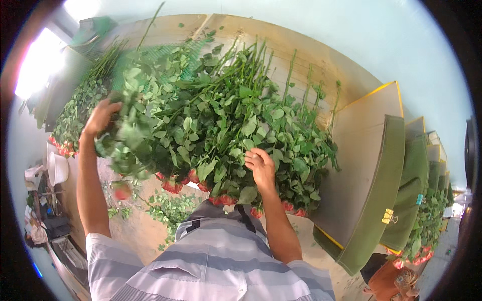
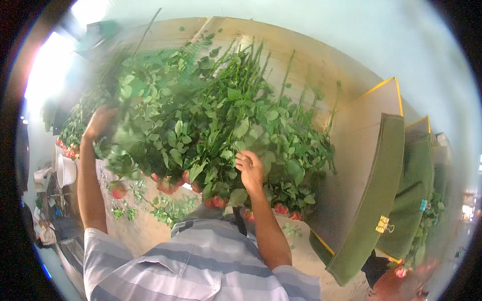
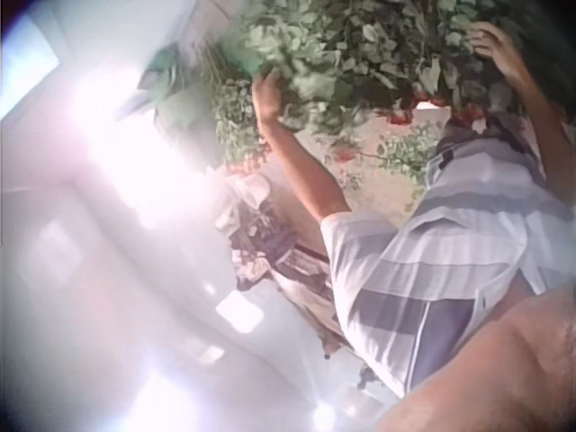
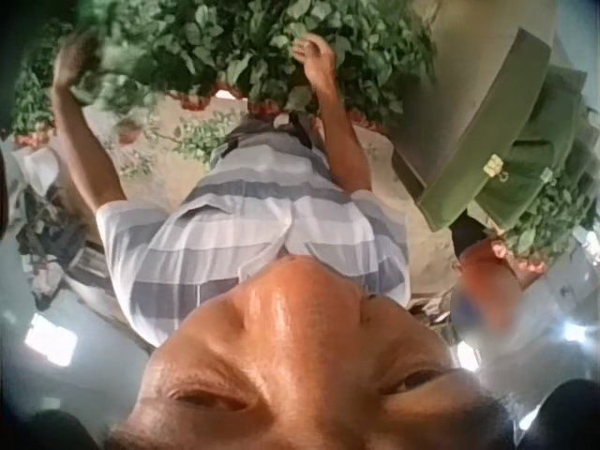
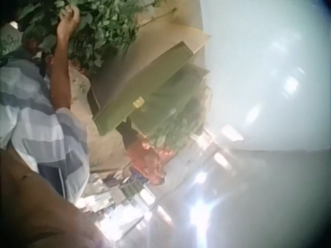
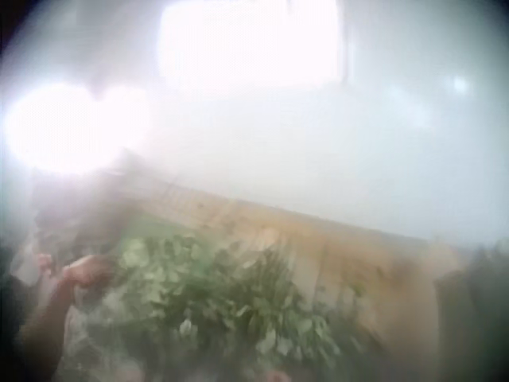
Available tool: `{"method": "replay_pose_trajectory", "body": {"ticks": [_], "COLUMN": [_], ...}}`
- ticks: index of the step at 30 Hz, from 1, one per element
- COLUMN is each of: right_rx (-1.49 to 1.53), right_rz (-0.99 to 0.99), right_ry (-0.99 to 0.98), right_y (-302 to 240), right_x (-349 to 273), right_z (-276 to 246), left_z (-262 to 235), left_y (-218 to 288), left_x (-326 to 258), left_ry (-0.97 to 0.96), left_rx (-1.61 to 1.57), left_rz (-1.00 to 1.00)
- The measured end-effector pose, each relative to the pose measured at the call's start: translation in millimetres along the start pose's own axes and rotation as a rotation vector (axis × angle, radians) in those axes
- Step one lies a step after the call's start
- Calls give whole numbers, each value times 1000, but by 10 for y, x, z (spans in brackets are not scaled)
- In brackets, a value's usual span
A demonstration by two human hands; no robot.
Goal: The person gathers green leafy stems and pink roses from a table, bundles them by hand, and places the assembled bunches into green paper-wrapped containers. The person repeats this process several times, moving completed bundles aside.
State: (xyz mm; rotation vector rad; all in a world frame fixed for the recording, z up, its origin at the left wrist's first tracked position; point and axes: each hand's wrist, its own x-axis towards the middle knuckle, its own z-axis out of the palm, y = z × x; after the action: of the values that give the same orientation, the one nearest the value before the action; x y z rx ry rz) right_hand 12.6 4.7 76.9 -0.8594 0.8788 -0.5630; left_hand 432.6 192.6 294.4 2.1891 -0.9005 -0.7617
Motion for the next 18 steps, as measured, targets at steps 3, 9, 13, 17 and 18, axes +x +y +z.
{"method": "replay_pose_trajectory", "body": {"ticks": [3,9,13,17,18], "right_rx": [-28,-541,-754,-767,-395], "right_rz": [36,196,102,80,9], "right_ry": [-15,-36,-49,-131,-112], "right_y": [90,4,167,302,372], "right_x": [145,484,779,918,907], "right_z": [34,331,252,471,556], "left_z": [-138,542,1192,1970,2191], "left_y": [104,160,926,1031,813], "left_x": [-116,-87,-296,-181,-31], "left_ry": [47,73,-75,-207,-261], "left_rx": [-22,-374,-571,-580,-597], "left_rz": [18,-179,-265,-280,-231]}}
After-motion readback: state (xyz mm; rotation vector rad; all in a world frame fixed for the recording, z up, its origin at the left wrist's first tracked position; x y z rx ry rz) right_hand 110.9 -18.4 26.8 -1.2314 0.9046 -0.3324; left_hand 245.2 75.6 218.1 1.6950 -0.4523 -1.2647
